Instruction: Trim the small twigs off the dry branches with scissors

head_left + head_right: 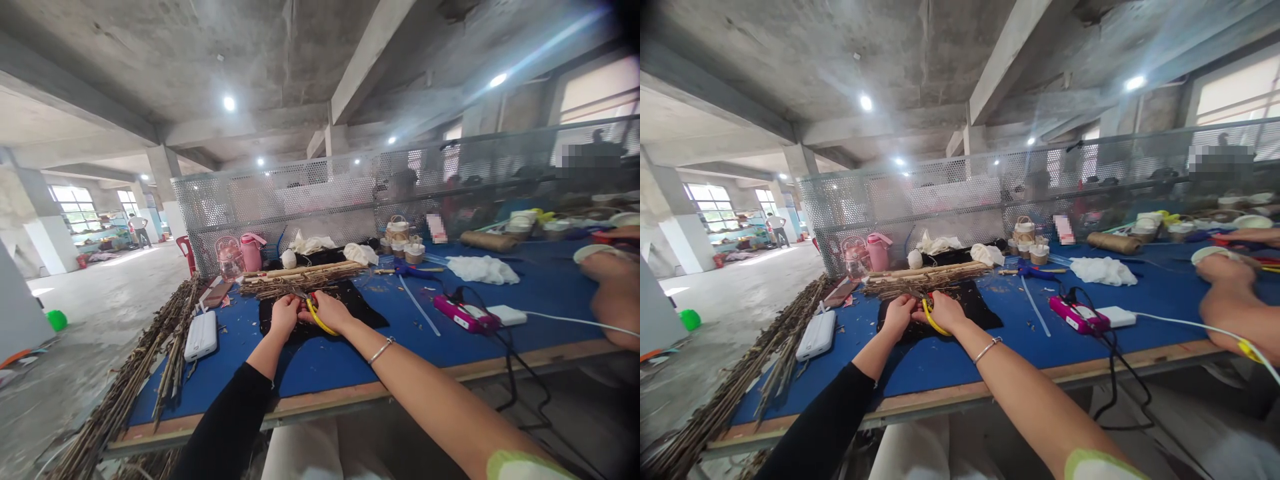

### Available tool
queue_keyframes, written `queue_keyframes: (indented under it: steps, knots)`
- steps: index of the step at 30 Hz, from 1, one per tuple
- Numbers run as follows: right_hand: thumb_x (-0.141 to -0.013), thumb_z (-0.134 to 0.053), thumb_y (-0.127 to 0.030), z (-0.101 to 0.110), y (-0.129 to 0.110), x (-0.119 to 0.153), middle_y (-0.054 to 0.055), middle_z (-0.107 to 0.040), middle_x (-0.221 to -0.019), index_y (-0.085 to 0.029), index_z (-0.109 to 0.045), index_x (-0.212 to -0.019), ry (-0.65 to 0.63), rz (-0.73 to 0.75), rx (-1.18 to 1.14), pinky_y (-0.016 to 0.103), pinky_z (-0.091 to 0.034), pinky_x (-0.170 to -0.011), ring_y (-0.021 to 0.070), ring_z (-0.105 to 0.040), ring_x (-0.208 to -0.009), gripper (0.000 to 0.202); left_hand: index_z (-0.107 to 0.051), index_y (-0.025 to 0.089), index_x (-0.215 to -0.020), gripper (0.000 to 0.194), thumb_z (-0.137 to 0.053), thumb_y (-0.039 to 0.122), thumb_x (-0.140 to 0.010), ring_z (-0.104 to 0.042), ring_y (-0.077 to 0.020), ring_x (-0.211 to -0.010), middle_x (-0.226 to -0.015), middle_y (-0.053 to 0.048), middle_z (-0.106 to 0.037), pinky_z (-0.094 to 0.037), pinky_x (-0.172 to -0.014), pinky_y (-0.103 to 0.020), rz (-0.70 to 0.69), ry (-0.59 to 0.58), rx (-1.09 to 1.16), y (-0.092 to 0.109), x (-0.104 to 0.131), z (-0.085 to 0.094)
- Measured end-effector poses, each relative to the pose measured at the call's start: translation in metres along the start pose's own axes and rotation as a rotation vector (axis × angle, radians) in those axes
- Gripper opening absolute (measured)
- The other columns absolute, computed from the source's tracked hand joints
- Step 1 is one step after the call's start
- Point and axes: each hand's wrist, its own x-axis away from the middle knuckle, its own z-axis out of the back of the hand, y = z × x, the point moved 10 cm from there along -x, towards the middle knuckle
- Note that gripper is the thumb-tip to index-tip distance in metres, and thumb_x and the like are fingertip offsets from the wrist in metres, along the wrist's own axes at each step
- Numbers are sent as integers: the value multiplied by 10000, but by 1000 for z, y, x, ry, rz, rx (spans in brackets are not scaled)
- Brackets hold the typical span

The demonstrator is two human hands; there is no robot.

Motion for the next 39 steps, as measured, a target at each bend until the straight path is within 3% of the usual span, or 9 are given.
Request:
queue_keyframes:
  steps: [8,15,20,26,30,34,39]
  knots:
    - [-658,-519,-685,2,-4,-2,104,-610,-961,-161,-478,-967,36,74,-19,269,-382,-664,246,-589,-914,610,-599,136,-760,133,-545,251,-720,-559,-106,-522,-669,-43,-643,-431,-462,-185,8,-65,10,0,1,-6]
    - [-669,-476,-710,3,-1,0,101,-639,-903,-182,-484,-954,6,-2,49,277,-383,-650,252,-609,-863,599,-592,140,-782,170,-540,290,-723,-494,-80,-442,-623,-16,-609,-399,-422,-185,57,-25,30,3,5,-4]
    - [-672,-472,-710,4,3,-2,106,-647,-890,-181,-527,-912,9,-45,70,268,-383,-644,251,-613,-854,584,-602,141,-709,202,-535,331,-724,-450,-68,-417,-596,-7,-593,-372,-403,-180,-21,-6,-53,11,5,0]
    - [-670,-445,-732,1,5,-4,94,-652,-852,-192,-546,-847,-3,-36,84,266,-380,-622,251,-616,-830,577,-620,140,-683,188,-543,308,-714,-480,-82,-446,-606,-21,-606,-401,-428,-193,-13,54,-142,10,5,7]
    - [-657,-471,-725,1,5,-3,99,-639,-898,-173,-515,-937,20,-20,57,263,-375,-632,251,-610,-852,621,-631,131,-746,175,-555,285,-709,-514,-95,-477,-644,-40,-631,-400,-426,-189,15,105,-156,12,7,12]
    - [-658,-471,-724,0,2,-2,114,-615,-979,-168,-493,-976,16,12,29,270,-372,-648,249,-598,-885,641,-632,121,-728,148,-561,248,-696,-547,-116,-530,-637,-54,-634,-404,-447,-189,-27,126,-195,19,8,15]
    - [-680,-452,-718,-1,3,-3,112,-633,-912,-174,-505,-950,-14,-10,40,270,-369,-647,246,-604,-860,609,-641,124,-709,153,-553,249,-705,-517,-104,-483,-627,-49,-636,-394,-448,-200,-69,115,-275,25,8,15]
